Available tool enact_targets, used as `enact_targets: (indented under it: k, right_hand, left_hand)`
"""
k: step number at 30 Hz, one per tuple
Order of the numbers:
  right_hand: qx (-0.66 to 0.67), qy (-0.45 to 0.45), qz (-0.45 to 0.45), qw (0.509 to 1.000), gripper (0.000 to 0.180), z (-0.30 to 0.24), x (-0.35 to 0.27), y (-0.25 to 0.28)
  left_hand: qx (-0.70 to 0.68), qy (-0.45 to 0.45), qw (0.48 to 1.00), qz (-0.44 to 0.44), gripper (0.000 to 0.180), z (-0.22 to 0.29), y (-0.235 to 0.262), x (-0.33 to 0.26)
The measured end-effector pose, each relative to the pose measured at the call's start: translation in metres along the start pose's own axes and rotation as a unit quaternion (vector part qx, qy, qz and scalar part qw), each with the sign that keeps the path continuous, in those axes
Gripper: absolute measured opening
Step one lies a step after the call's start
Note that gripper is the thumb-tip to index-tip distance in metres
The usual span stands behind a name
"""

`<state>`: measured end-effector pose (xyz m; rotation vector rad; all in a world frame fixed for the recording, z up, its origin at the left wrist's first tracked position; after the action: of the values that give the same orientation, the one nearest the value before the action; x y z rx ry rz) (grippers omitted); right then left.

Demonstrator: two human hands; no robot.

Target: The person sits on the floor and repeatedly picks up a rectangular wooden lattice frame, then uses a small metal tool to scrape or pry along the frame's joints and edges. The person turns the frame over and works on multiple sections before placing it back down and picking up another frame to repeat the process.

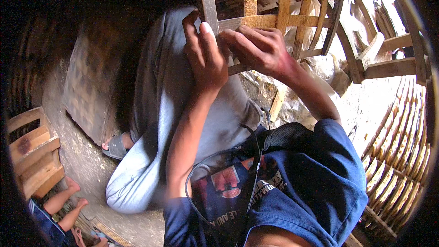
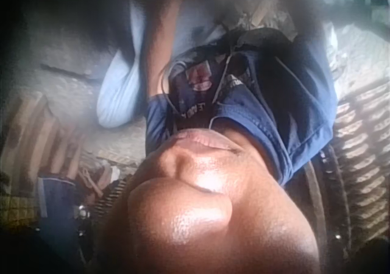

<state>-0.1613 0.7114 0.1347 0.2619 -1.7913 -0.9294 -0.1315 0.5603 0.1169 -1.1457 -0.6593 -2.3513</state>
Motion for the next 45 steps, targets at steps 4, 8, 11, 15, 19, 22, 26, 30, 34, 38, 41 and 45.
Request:
enact_targets:
  k: [4,8,11,15,19,22,26,30,34,38,41,45]
  right_hand:
    - [0.018,-0.033,-0.031,0.999,0.034,-0.004,-0.003,0.005]
    - [-0.016,-0.07,-0.084,0.994,0.025,-0.004,-0.009,0.019]
    - [0.006,-0.086,-0.055,0.995,0.02,-0.002,-0.008,0.018]
    - [0.014,-0.122,-0.004,0.992,0.018,0.005,0.004,0.022]
    - [0.004,-0.142,0.038,0.989,0.02,0.015,0.023,0.036]
    - [-0.024,-0.14,0.072,0.987,0.034,0.023,0.039,0.048]
    - [-0.061,-0.119,0.096,0.986,0.048,0.026,0.061,0.048]
    - [-0.061,-0.074,0.105,0.99,0.045,0.026,0.08,0.036]
    - [-0.056,-0.063,0.127,0.988,0.034,0.018,0.075,0.02]
    - [-0.059,-0.028,0.114,0.991,0.036,0.015,0.066,0.019]
    - [-0.046,-0.024,0.103,0.993,0.041,0.018,0.064,0.025]
    - [-0.077,-0.094,0.125,0.985,0.042,0.019,0.077,0.029]
  left_hand:
    - [-0.111,0.172,0.979,0.001,0.034,0.004,-0.004,0.005]
    - [-0.178,0.282,0.942,-0.031,0.034,0.008,-0.007,0.008]
    - [-0.203,0.293,0.933,-0.045,0.031,0.008,-0.005,0.009]
    - [-0.132,0.178,0.975,-0.033,0.027,0.004,-0.009,0.008]
    - [-0.12,0.202,0.969,-0.07,0.036,0.005,-0.007,0.006]
    - [-0.132,0.152,0.979,-0.03,0.031,0.005,-0.011,0.009]
    - [-0.113,0.17,0.976,-0.075,0.035,0.0,-0.008,0.003]
    - [-0.091,0.087,0.99,-0.066,0.039,0.002,-0.006,0.008]
    - [-0.101,0.1,0.986,-0.084,0.045,-0.001,-0.006,0.003]
    - [-0.143,0.135,0.978,-0.067,0.045,-0.002,-0.008,0.001]
    - [-0.157,0.114,0.978,-0.076,0.043,0.001,-0.005,0.006]
    - [-0.112,0.119,0.984,-0.073,0.039,0.004,-0.004,0.007]
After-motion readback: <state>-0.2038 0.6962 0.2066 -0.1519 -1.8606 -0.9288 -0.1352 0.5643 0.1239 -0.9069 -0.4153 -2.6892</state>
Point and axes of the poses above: each hand's wrist, its own x-axis towards the middle knuckle, its own y-axis out of the back of the hand, z = x × y, the point moved 2 cm from there along x, towards the middle knuckle, and after that the axes turned 7 degrees about -y, right-handed, at the moved point
